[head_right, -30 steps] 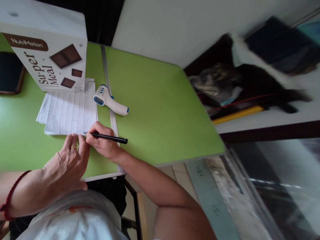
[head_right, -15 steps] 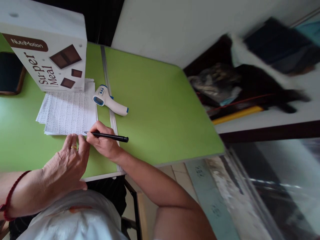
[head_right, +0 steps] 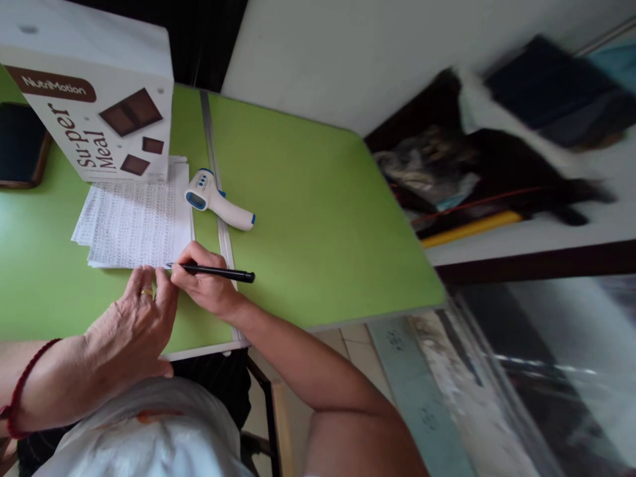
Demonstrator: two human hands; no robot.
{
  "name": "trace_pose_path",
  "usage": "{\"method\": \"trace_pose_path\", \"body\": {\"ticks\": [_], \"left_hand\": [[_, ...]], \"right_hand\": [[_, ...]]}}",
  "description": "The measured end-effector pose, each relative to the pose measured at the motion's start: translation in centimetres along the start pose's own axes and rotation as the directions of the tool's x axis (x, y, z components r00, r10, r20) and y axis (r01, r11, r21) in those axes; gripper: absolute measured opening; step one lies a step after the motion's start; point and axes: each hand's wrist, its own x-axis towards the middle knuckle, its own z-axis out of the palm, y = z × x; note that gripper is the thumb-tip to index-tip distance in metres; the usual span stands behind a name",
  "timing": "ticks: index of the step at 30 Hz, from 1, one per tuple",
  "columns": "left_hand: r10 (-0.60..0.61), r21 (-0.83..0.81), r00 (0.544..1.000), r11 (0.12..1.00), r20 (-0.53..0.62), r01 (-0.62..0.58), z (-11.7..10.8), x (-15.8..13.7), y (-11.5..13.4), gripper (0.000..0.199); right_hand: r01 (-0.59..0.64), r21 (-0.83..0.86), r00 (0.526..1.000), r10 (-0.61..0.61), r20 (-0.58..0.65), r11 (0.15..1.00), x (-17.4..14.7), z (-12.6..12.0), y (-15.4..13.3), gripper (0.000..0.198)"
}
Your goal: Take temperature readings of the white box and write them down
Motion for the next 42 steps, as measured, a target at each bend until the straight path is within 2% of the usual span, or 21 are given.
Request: {"method": "trace_pose_path", "body": {"ticks": [7,13,20,24,30,42], "left_hand": [[-0.011,0.005,1.000,1.000,-0.029,0.011,0.39,-0.02,0.07,0.105],[0.005,0.027,1.000,1.000,0.025,-0.006,0.18,0.06,-0.01,0.111],[0.009,0.019,1.000,1.000,-0.011,-0.008,-0.30,-0.26,-0.10,0.103],[0.010,0.031,1.000,0.999,0.028,-0.011,-0.10,-0.09,-0.06,0.106],[0.024,0.048,0.996,0.998,0.083,-0.028,0.02,0.15,-0.06,0.112],[0.020,0.051,0.995,0.998,0.100,-0.025,0.04,0.13,-0.05,0.111]], "right_hand": [[0.000,-0.007,1.000,0.000,-0.002,1.000,-0.02,0.00,0.14,0.019],[0.029,-0.013,0.999,-0.029,-0.018,0.999,-0.02,0.00,0.09,0.018],[0.070,-0.025,0.997,-0.070,-0.022,0.997,0.07,-0.07,-0.11,0.019],[0.055,-0.032,0.998,-0.055,-0.009,0.998,-0.03,-0.10,-0.02,0.019],[0.123,-0.034,0.985,-0.126,-0.114,0.992,-0.12,0.02,0.48,0.017],[0.084,-0.069,0.993,-0.090,-0.082,0.994,-0.06,0.08,0.30,0.018]]}}
